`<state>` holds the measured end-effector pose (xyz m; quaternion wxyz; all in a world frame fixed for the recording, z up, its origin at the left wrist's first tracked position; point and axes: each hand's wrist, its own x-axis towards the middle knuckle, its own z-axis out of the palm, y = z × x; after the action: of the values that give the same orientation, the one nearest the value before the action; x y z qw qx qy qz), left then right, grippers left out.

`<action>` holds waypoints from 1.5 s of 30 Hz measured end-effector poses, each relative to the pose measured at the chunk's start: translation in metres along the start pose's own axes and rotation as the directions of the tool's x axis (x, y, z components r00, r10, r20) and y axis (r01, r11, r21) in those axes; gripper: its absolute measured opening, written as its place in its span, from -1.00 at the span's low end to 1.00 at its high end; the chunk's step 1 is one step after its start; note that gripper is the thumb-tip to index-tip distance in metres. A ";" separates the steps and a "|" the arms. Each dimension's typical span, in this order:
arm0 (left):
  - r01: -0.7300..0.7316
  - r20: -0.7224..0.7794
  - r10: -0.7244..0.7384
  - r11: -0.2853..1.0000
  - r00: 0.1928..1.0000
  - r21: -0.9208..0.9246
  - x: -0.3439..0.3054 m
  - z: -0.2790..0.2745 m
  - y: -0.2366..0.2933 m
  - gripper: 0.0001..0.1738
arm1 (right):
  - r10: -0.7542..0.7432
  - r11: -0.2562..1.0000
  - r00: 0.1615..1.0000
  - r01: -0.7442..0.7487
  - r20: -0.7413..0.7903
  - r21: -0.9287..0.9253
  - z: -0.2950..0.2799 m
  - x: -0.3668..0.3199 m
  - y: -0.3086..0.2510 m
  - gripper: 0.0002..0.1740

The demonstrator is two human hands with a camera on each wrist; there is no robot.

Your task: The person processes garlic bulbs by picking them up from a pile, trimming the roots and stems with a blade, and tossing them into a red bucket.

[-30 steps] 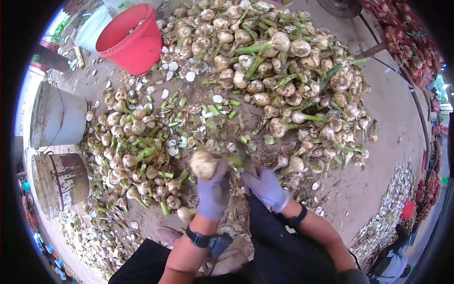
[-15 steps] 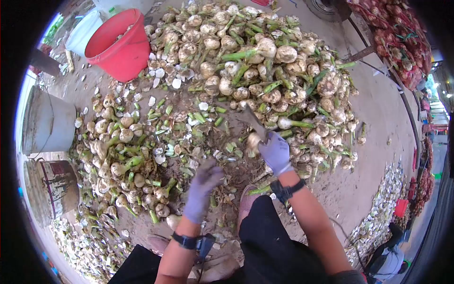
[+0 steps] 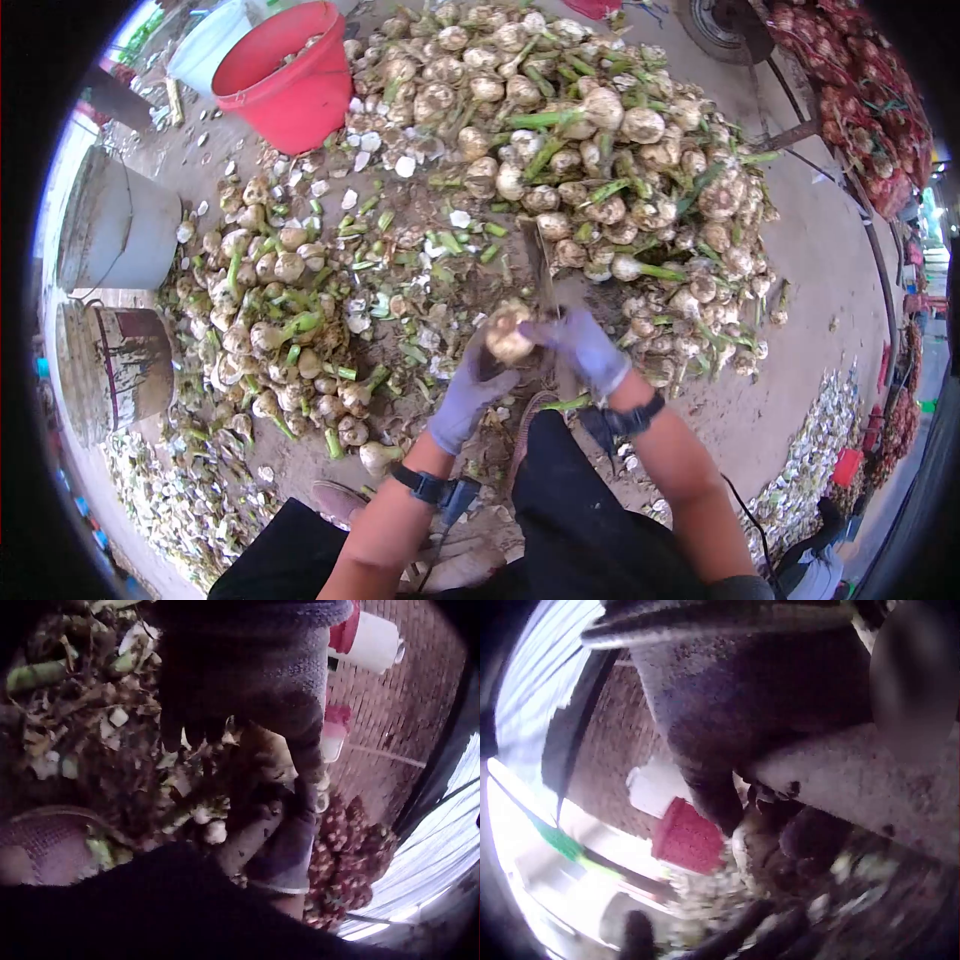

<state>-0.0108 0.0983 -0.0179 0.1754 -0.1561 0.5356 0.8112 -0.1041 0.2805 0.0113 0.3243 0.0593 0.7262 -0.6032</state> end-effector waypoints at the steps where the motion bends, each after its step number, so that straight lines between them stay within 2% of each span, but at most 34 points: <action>1: -0.051 0.025 0.054 0.992 0.998 -0.112 -0.001 -0.001 0.004 -0.16 | -0.002 1.000 1.000 0.002 0.012 0.005 0.012 -0.017 -0.021 -0.35; 2: -0.097 0.047 0.110 0.970 0.993 -0.223 -0.003 -0.002 0.009 -0.13 | 0.057 0.989 0.998 -0.058 -0.014 -0.138 0.022 -0.040 -0.053 -0.39; 3: -0.141 0.009 0.143 0.981 0.990 -0.131 -0.010 0.004 0.034 -0.12 | 0.112 0.953 0.992 -0.122 -0.052 -0.277 0.029 -0.055 -0.070 -0.42; 4: -0.139 0.010 0.142 0.982 0.990 -0.125 -0.015 0.004 0.049 -0.12 | 0.111 0.955 0.993 -0.120 -0.050 -0.270 0.030 -0.062 -0.070 -0.42; 5: -0.166 0.042 0.163 0.984 0.986 0.060 -0.018 0.001 0.062 -0.12 | -0.215 0.821 0.976 0.190 0.016 -0.538 0.029 -0.067 -0.070 -0.51; 6: -0.193 0.080 0.179 0.951 0.981 0.241 -0.019 0.000 0.067 -0.12 | -0.485 0.526 0.859 0.437 0.166 -0.730 0.028 -0.072 -0.070 -0.54; 7: -0.047 0.009 0.056 0.905 0.998 -0.422 -0.021 0.004 0.064 -0.11 | -0.489 0.407 0.848 0.428 0.204 -0.807 0.032 -0.076 -0.074 -0.56; 10: 0.134 0.104 -0.093 0.834 0.990 -0.535 -0.012 -0.017 0.037 -0.10 | -0.474 0.389 0.839 0.471 0.266 -0.792 0.034 -0.078 -0.075 -0.56; 12: 0.200 0.097 -0.175 0.871 0.980 -0.448 -0.017 -0.020 0.033 -0.11 | -0.391 0.386 0.871 0.448 0.297 -0.806 0.036 -0.079 -0.076 -0.50; 14: 0.023 0.019 -0.019 0.974 1.000 -0.223 -0.030 -0.010 0.057 -0.11 | -0.302 0.386 0.897 0.426 0.324 -0.819 0.035 -0.075 -0.067 -0.44; 16: -0.020 0.053 0.040 0.941 0.998 -0.336 -0.039 -0.003 0.074 -0.11 | -0.366 0.513 0.901 0.403 0.232 -0.758 0.028 -0.057 -0.029 -0.44; 17: -0.049 0.061 0.059 0.987 0.996 -0.155 -0.039 -0.007 0.072 -0.09 | -0.611 0.442 0.772 0.516 0.175 -0.734 0.031 -0.049 -0.005 -0.57; 18: -0.079 0.072 0.076 0.996 0.994 0.033 -0.039 -0.012 0.071 -0.07 | -0.612 0.443 0.771 0.518 0.175 -0.732 0.025 -0.037 0.004 -0.57; 19: -0.058 0.054 0.049 0.985 0.997 0.162 -0.043 -0.019 0.069 -0.08 | -0.451 0.402 0.885 0.317 0.115 -0.859 0.011 -0.022 0.008 -0.62; 20: -0.315 0.363 0.186 0.887 0.913 0.339 -0.050 -0.029 0.081 -0.14 | -0.277 0.317 0.961 0.106 0.015 -0.943 -0.003 -0.015 0.010 -0.66; 22: -0.257 0.273 0.234 0.965 0.933 0.052 -0.073 -0.008 0.110 -0.21 | -0.236 0.555 0.938 -0.085 -0.254 -0.828 -0.029 -0.017 0.009 -0.64; 24: -0.179 0.030 0.181 0.911 0.983 0.371 -0.063 -0.036 0.091 -0.22 | -0.214 0.594 0.949 -0.062 -0.232 -0.802 -0.010 -0.031 -0.002 -0.61; 25: -0.126 -0.129 0.117 0.990 0.985 -0.063 -0.051 -0.039 0.079 -0.26 | -0.225 0.611 0.947 -0.047 -0.230 -0.791 -0.008 -0.032 -0.020 -0.58; 26: -0.177 -0.298 0.118 0.968 0.947 -0.179 -0.034 -0.036 0.072 -0.37 | -0.179 0.687 0.960 -0.033 -0.213 -0.726 0.009 -0.039 -0.039 -0.56; 27: -0.237 -0.334 0.146 0.939 0.931 -0.250 -0.022 -0.031 0.076 -0.43 | -0.112 0.757 0.976 -0.038 -0.186 -0.652 0.032 -0.047 -0.052 -0.53; 29: -0.263 -0.413 0.061 0.853 0.909 -0.452 -0.016 -0.017 0.083 -0.54 | 0.179 0.974 0.983 -0.172 0.034 -0.149 0.058 -0.056 -0.055 -0.44; 32: -0.411 -0.451 0.157 0.729 0.879 -0.548 -0.003 -0.007 0.070 -0.55 | 0.113 0.993 0.993 -0.113 -0.019 0.018 0.090 -0.059 -0.049 -0.49; 33: -0.413 -0.446 0.162 0.726 0.880 -0.550 -0.003 -0.001 0.077 -0.55 | 0.001 0.993 0.992 -0.017 -0.129 -0.118 0.097 -0.055 -0.046 -0.54; 34: -0.476 -0.485 0.209 0.702 0.849 -0.530 -0.008 0.007 0.087 -0.56 | 0.002 0.993 0.991 -0.018 -0.134 -0.118 0.101 -0.049 -0.028 -0.54; 35: -0.534 -0.521 0.253 0.675 0.816 -0.509 -0.011 0.013 0.093 -0.57 | -0.188 0.913 0.979 0.144 -0.080 -0.383 0.104 -0.040 -0.001 -0.52; 36: -0.554 -0.418 0.370 0.630 0.830 -0.544 -0.007 -0.005 0.091 -0.59 | -0.353 0.735 0.935 0.291 0.020 -0.613 0.103 -0.030 0.018 -0.50; 37: -0.588 -0.396 0.436 0.559 0.808 -0.585 -0.009 -0.023 0.100 -0.61 | -0.232 0.722 0.973 0.169 -0.004 -0.671 0.101 -0.023 0.026 -0.50; 38: -0.612 -0.464 0.401 0.560 0.790 -0.558 -0.007 -0.073 0.092 -0.61 | -0.231 0.719 0.973 0.160 -0.015 -0.676 0.089 -0.019 0.021 -0.50; 40: -0.709 -0.541 0.580 0.704 0.609 -0.042 -0.020 -0.098 0.124 -0.61 | -0.180 0.661 0.959 -0.049 -0.221 -0.749 0.056 -0.004 -0.001 -0.46; 41: -0.653 -0.538 0.397 0.604 0.743 -0.457 -0.019 -0.143 0.119 -0.58 | -0.338 0.585 0.917 0.030 -0.210 -0.811 0.039 0.008 -0.004 -0.44; 42: -0.653 -0.535 0.398 0.601 0.745 -0.462 -0.018 -0.136 0.118 -0.58 | -0.493 0.492 0.850 0.098 -0.184 -0.865 0.023 0.024 -0.006 -0.43; 43: -0.571 -0.560 0.271 0.671 0.783 -0.473 -0.015 -0.122 0.117 -0.57 | -0.501 0.488 0.844 0.096 -0.188 -0.868 0.007 0.042 -0.004 -0.43; 44: -0.478 -0.583 0.136 0.732 0.801 -0.485 -0.014 -0.107 0.114 -0.56 | -0.331 0.420 0.936 0.037 -0.116 -0.907 -0.005 0.058 0.003 -0.42; 45: -0.396 -0.486 0.143 0.789 0.862 -0.469 -0.013 -0.090 0.103 -0.54 | -0.135 0.342 0.989 -0.006 -0.055 -0.940 -0.010 0.065 0.009 -0.41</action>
<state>-0.0398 -0.0243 0.0374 -0.1195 -0.2929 0.3190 0.8934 -0.1549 0.2716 -0.0306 0.2303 -0.1289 0.9607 -0.0862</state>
